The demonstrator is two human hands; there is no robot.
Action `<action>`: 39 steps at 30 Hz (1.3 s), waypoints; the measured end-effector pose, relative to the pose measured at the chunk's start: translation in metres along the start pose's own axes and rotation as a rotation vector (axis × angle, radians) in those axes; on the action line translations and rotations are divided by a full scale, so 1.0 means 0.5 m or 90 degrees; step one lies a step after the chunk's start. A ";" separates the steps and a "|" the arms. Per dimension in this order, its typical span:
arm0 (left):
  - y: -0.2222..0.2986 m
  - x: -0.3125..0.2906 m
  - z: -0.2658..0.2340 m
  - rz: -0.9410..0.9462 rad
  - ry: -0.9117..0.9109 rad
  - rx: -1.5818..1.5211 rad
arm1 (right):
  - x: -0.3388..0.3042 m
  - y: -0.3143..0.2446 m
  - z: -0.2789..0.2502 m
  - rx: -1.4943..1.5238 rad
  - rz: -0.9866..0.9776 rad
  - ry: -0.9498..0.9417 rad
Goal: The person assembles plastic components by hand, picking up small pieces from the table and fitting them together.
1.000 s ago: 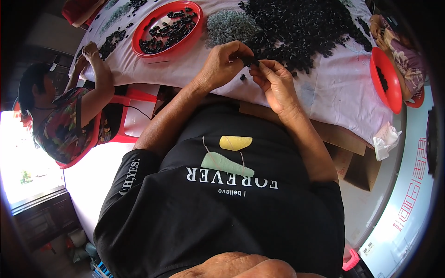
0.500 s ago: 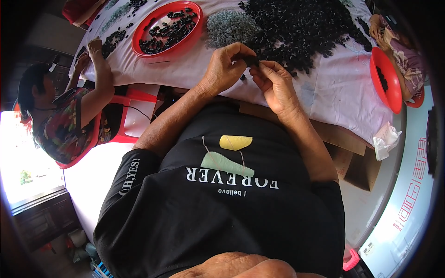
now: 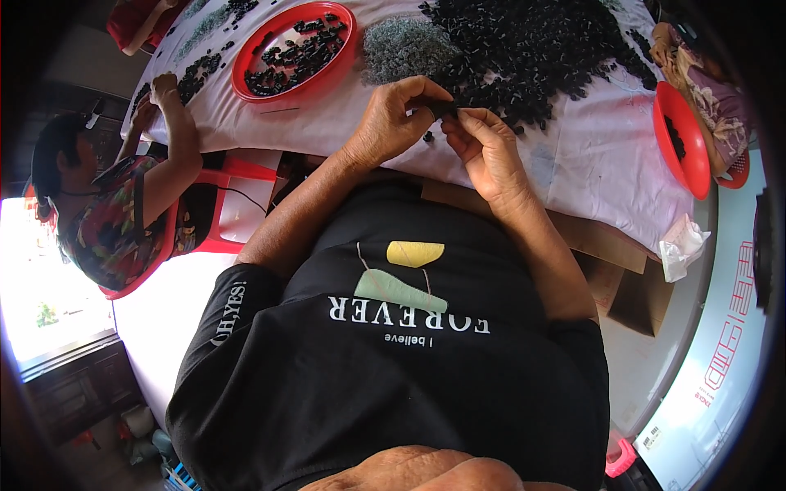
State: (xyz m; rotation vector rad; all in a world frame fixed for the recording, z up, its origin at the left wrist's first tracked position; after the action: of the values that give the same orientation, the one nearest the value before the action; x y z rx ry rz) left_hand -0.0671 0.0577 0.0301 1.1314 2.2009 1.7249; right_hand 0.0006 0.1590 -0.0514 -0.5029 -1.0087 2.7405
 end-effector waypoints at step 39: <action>0.089 -0.025 0.017 0.251 0.077 0.292 | -0.007 -0.004 0.001 0.027 -0.018 0.022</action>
State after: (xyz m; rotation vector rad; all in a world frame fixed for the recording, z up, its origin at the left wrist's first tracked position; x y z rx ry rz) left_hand -0.0326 0.0597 0.0619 1.7008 2.6833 1.4730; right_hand 0.0036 0.1593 -0.0492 -0.5235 -0.9405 2.7129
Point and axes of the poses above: each hand's wrist, its own x-axis towards the middle knuckle, its own z-axis out of the palm, y = z × x, the point moved 9 cm from there along x, towards the middle knuckle, and after that the axes turned 6 degrees about y, right-handed, at the moved point
